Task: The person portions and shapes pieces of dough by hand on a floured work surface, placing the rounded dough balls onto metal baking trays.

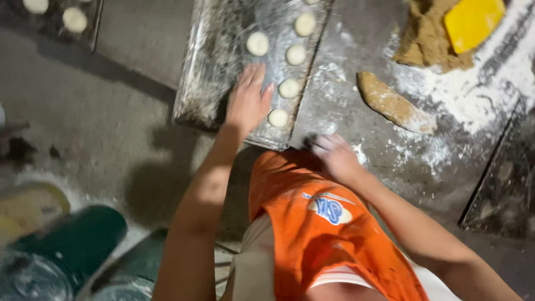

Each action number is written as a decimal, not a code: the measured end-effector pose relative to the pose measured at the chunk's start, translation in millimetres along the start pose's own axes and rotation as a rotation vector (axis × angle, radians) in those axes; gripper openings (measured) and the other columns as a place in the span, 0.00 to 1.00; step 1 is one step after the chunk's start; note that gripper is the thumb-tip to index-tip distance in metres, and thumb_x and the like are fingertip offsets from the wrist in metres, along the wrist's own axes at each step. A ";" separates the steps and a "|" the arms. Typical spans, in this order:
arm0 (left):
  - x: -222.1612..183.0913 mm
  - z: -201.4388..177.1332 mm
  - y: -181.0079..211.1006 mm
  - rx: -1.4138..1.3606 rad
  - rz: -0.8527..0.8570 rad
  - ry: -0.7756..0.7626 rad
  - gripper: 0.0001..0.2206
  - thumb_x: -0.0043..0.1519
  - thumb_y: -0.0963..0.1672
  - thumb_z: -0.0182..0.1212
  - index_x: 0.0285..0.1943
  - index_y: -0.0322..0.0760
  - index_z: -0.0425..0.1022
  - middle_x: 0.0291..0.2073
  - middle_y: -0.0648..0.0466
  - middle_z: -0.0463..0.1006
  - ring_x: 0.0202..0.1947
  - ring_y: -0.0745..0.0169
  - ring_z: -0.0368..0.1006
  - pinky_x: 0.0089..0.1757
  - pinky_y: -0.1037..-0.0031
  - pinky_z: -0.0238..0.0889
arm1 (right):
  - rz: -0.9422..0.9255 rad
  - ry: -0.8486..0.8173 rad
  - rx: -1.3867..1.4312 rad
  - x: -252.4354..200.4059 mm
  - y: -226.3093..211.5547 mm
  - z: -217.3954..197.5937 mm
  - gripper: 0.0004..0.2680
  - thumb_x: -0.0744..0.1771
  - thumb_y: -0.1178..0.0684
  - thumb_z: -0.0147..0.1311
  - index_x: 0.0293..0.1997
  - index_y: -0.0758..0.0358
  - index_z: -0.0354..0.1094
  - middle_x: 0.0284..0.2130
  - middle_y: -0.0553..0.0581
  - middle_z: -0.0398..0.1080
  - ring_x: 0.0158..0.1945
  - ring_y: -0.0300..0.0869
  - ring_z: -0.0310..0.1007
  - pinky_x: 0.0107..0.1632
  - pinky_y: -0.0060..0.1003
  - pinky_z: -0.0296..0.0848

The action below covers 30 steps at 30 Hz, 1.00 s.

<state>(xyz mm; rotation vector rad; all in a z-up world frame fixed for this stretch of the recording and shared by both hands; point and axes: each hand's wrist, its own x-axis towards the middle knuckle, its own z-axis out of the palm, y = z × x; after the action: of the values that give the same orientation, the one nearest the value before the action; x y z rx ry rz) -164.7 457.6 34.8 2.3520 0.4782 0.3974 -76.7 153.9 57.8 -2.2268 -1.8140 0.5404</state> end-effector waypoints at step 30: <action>-25.2 273.3 363.6 -0.101 0.526 -0.733 0.20 0.60 0.43 0.61 0.62 0.29 0.71 0.60 0.36 0.75 0.55 0.34 0.73 0.56 0.55 0.65 | 1.104 0.444 -0.516 -493.1 455.8 -65.5 0.05 0.71 0.57 0.51 0.42 0.65 0.73 0.47 0.66 0.72 0.48 0.60 0.73 0.48 0.53 0.73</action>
<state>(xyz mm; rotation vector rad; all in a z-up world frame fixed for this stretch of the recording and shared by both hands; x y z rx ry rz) 6.8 38.7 85.7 2.2928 -0.4979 -0.2197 273.6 -420.6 9.2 -3.2227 -0.4047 -0.3338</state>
